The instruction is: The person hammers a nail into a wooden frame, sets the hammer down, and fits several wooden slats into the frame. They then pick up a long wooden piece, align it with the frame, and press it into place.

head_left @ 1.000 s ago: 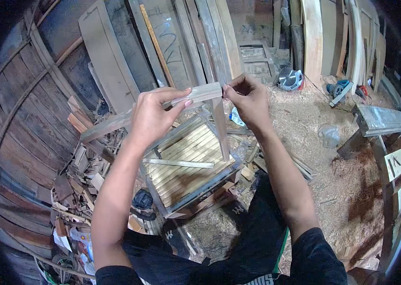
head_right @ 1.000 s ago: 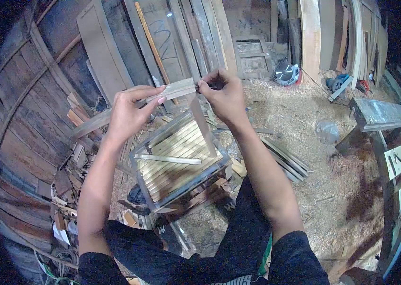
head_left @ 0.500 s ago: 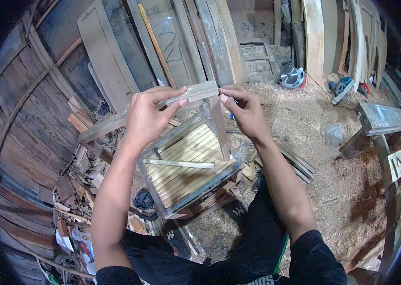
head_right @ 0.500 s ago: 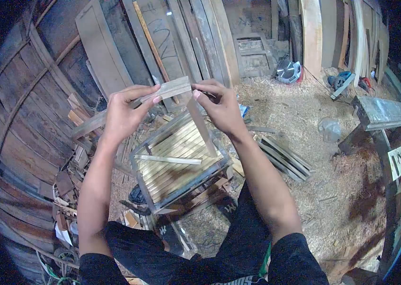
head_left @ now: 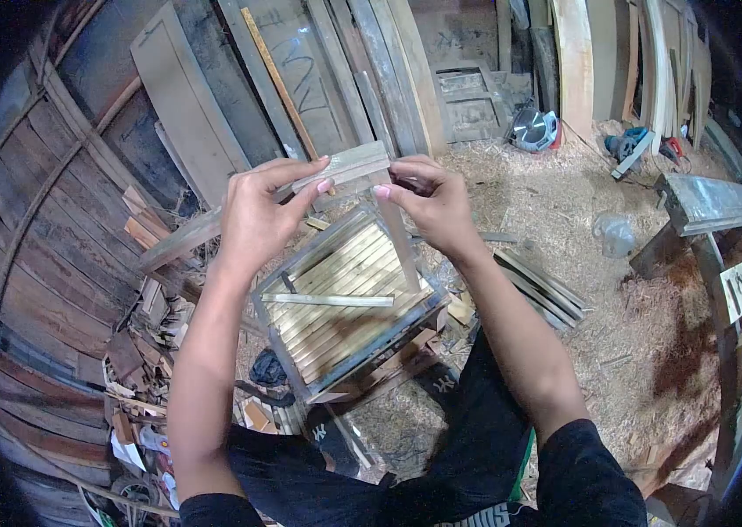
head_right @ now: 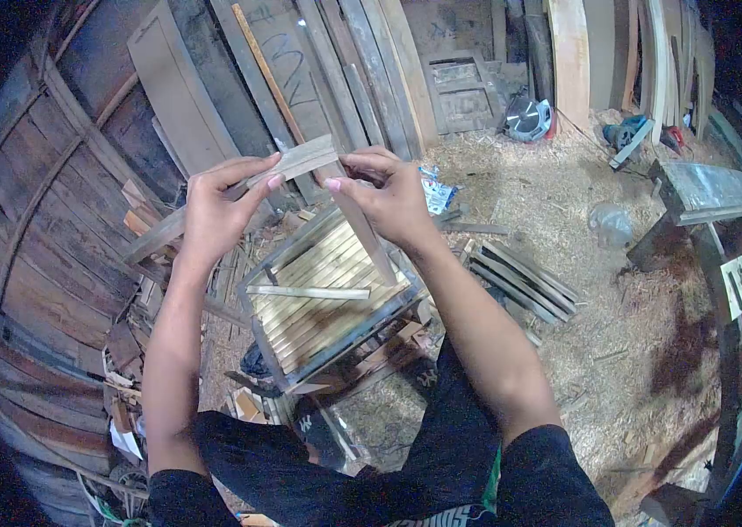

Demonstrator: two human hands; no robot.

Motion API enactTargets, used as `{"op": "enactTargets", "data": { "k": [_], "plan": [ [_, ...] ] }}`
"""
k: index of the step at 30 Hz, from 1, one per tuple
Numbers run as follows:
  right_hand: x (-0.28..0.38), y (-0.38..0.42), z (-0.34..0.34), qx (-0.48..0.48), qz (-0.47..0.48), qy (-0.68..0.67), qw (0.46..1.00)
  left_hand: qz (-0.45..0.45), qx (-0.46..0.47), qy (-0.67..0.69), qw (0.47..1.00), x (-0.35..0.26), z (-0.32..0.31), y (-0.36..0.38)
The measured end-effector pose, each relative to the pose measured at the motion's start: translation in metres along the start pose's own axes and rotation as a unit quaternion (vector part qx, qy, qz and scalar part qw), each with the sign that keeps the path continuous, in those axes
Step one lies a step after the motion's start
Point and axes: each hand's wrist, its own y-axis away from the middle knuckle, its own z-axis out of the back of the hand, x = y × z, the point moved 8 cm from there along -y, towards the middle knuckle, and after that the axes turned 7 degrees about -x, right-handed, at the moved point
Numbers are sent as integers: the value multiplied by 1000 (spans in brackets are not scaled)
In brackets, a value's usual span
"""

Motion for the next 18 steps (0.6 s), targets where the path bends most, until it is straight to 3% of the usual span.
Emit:
{"op": "enactTargets", "data": {
  "k": [5, 7, 16, 18],
  "plan": [
    [-4, 0, 2, -21, 6, 16, 1000, -19, -1, -15, 1000, -2, 2, -1],
    [-5, -1, 2, -18, 12, 13, 1000, -138, -27, -54, 989, -19, 4, 0],
    [-8, -3, 2, -8, 32, 8, 999, -73, 48, -82, 993, -23, -21, -17],
    [-5, -2, 3, -7, 38, 2, 999, -105, 47, -59, 992, -31, -22, -20]
  ]
}}
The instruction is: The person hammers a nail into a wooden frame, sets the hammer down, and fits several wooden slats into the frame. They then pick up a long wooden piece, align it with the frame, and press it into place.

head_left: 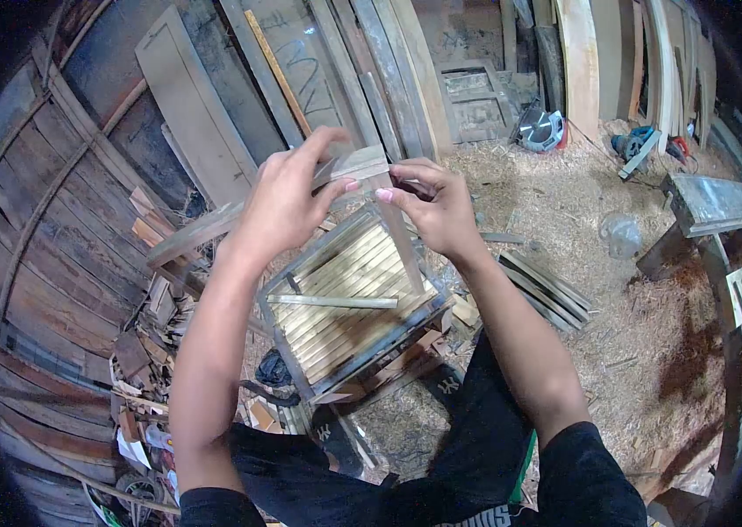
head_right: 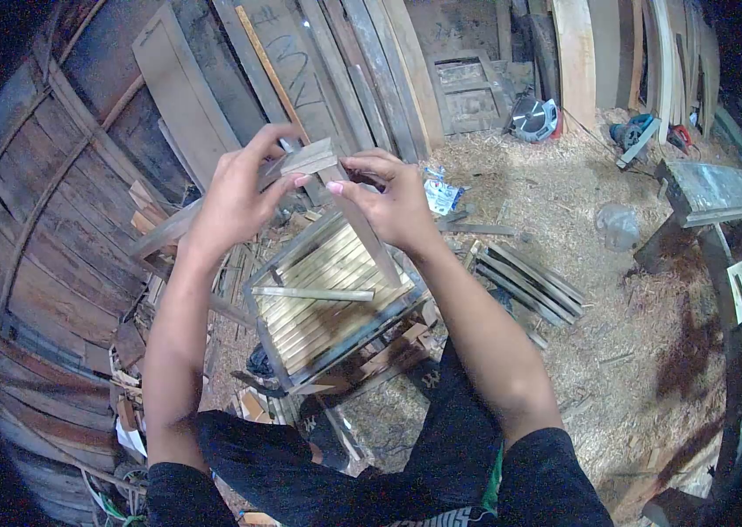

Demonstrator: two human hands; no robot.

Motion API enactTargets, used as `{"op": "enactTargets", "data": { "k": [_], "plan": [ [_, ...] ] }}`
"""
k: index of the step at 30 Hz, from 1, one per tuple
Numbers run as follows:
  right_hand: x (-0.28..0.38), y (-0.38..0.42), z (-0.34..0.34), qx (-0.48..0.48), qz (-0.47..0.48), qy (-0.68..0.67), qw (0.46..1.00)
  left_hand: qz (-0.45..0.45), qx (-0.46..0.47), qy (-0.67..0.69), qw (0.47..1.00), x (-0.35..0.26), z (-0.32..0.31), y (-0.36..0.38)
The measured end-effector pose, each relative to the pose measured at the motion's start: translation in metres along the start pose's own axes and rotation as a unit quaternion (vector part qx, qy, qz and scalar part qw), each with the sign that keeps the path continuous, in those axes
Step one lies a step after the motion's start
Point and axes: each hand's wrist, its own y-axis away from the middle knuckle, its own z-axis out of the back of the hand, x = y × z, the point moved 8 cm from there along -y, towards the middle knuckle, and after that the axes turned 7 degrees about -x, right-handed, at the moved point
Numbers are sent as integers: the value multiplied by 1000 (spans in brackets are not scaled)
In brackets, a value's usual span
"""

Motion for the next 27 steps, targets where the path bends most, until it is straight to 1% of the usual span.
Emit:
{"op": "enactTargets", "data": {
  "k": [1, 2, 4, 5, 7, 8, 10, 14, 16, 19, 23, 25, 27],
  "plan": [
    [2, 0, 0, 1, 5, -5, 1000, -33, -6, 23, 999, -8, 1, -2],
    [3, 0, 1, 2, 4, -6, 1000, -32, -5, 23, 999, -10, 2, -3],
    [0, -1, 3, -3, -19, 33, 999, 8, 50, -29, 998, -7, -5, -3],
    [-1, -1, 3, -3, -19, 32, 999, 8, 51, -30, 998, -4, -8, -2],
    [1, 0, 2, -1, 3, 10, 1000, -58, -25, 13, 998, -10, -5, -1],
    [1, 1, 3, -1, 3, 10, 1000, -58, -25, 12, 998, -7, -6, 0],
    [8, 2, 1, 3, 3, -4, 1000, -3, -4, 26, 1000, 2, -9, 0],
    [9, 2, 4, 4, 17, 16, 1000, -11, -10, 6, 1000, 2, -12, 1],
    [11, 3, 4, -3, 18, 32, 999, -35, -29, -6, 999, 1, -11, 2],
    [10, 3, 4, -6, 6, 19, 1000, -42, -38, -9, 998, -1, -10, 4],
    [12, 3, 4, -7, 3, 47, 999, -17, -20, -17, 1000, 0, -10, 6],
    [12, 2, 4, -5, 28, 56, 998, -38, -21, -34, 998, -2, -9, 7],
    [10, 3, 4, -3, 26, 54, 998, -47, -28, -34, 998, -1, -9, 7]
  ]
}}
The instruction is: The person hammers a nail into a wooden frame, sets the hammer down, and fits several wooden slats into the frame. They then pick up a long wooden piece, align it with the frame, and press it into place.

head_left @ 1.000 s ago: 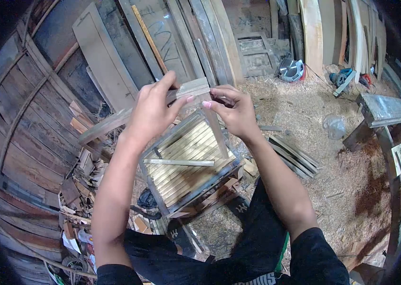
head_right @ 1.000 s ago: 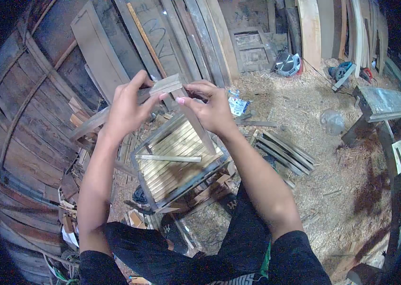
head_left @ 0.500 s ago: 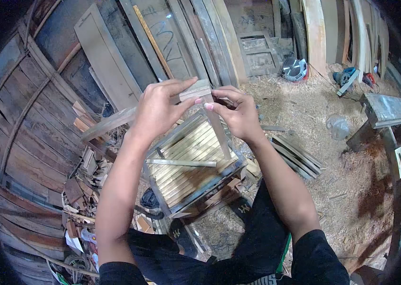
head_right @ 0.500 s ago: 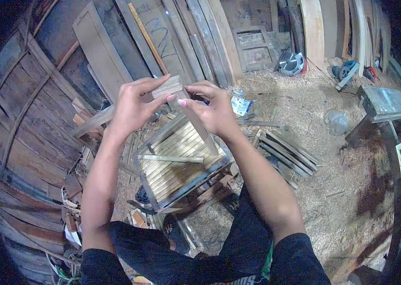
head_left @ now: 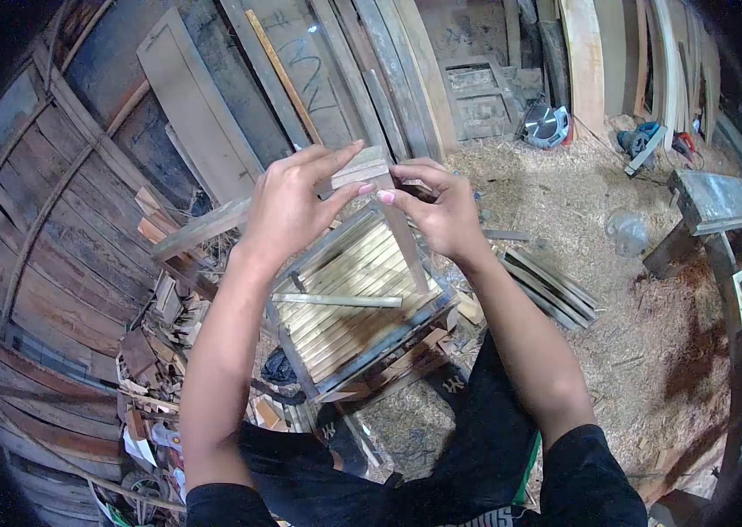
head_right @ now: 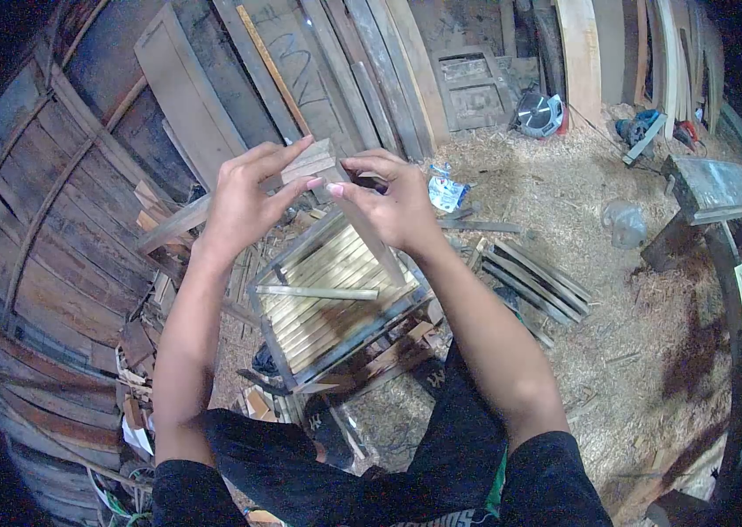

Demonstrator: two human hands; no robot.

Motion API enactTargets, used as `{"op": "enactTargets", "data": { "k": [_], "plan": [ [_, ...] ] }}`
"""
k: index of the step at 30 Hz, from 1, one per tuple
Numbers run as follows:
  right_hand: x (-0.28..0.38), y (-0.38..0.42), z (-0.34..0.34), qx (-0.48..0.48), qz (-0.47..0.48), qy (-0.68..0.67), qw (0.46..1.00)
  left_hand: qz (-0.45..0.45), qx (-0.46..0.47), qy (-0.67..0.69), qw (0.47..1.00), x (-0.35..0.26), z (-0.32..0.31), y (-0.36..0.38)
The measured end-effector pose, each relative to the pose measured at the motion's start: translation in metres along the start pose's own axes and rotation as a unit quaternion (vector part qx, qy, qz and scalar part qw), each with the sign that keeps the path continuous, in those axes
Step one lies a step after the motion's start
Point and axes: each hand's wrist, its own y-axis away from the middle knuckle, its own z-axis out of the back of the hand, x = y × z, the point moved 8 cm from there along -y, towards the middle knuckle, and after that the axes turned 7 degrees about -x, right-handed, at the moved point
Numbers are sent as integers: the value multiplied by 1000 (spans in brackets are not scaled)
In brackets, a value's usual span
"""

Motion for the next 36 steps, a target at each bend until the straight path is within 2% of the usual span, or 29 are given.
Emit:
{"op": "enactTargets", "data": {
  "k": [14, 20, 36],
  "plan": [
    [-2, -1, -3, 4, -25, 1, 1000, 5, -6, -18, 1000, -1, 3, 2],
    [-1, -2, -3, 1, 11, 3, 1000, 17, -12, 15, 1000, 2, 3, 1],
    [2, -1, -1, -10, -9, 9, 1000, -4, -39, -43, 998, -2, -1, 3]
  ]
}}
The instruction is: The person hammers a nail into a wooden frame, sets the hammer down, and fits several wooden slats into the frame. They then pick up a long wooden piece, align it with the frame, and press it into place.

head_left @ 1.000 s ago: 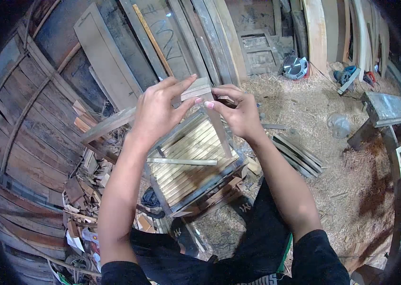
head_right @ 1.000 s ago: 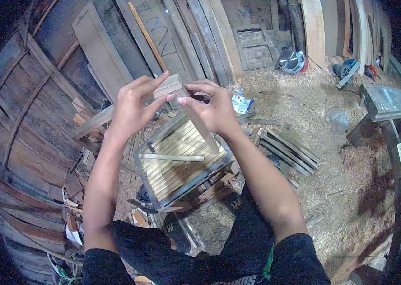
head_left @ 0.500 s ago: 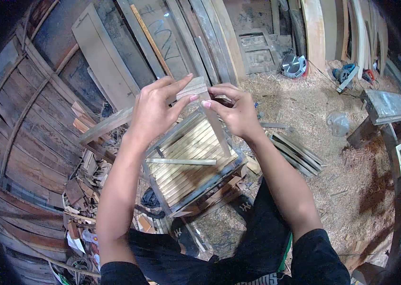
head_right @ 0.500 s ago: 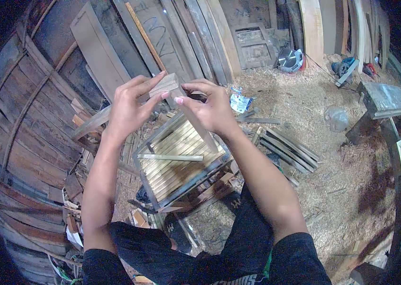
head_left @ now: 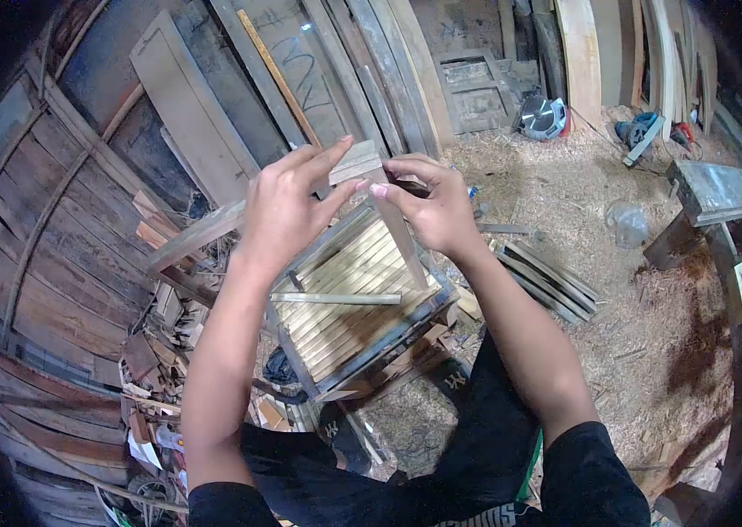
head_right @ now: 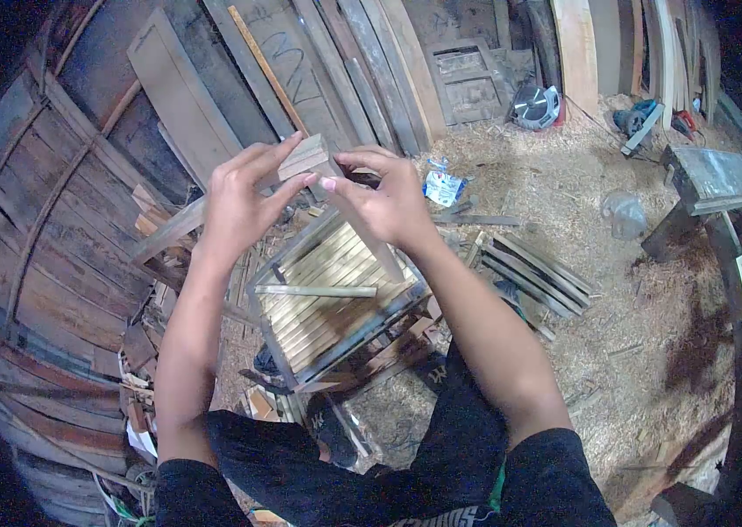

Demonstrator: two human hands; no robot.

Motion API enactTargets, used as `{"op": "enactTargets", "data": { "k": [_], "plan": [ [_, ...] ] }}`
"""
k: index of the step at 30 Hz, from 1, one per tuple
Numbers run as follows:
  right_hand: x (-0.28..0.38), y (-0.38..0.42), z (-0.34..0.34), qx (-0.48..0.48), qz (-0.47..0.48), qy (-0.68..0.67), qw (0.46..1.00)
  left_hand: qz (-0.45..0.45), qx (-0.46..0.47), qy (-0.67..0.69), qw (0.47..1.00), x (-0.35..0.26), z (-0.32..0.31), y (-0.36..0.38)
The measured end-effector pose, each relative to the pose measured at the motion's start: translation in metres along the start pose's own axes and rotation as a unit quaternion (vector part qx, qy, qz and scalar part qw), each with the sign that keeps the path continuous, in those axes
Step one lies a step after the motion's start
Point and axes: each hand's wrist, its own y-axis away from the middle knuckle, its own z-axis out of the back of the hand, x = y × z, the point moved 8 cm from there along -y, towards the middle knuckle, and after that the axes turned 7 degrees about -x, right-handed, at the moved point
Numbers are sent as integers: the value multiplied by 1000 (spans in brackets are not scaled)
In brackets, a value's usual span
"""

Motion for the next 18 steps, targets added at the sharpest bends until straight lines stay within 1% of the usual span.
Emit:
{"op": "enactTargets", "data": {
  "k": [2, 7, 10, 14, 17, 18],
  "plan": [
    [0, -1, 1, -2, 1, 1, 1000, 6, 0, -8, 1000, -1, -1, 1],
    [-4, 0, 1, -5, 15, 1, 1000, -20, -25, -65, 997, -7, 0, 5],
    [2, 2, 2, -6, 7, -14, 1000, -43, -33, -64, 996, -12, 4, 5],
    [6, 3, 1, -3, 10, 3, 1000, -15, -24, -42, 999, -5, 2, 7],
    [-1, 4, 0, -7, -6, -36, 999, -6, -7, -34, 999, -8, 5, 5],
    [0, 4, 1, -10, 15, -14, 1000, 10, -2, -15, 1000, -9, 6, 4]
  ]
}}
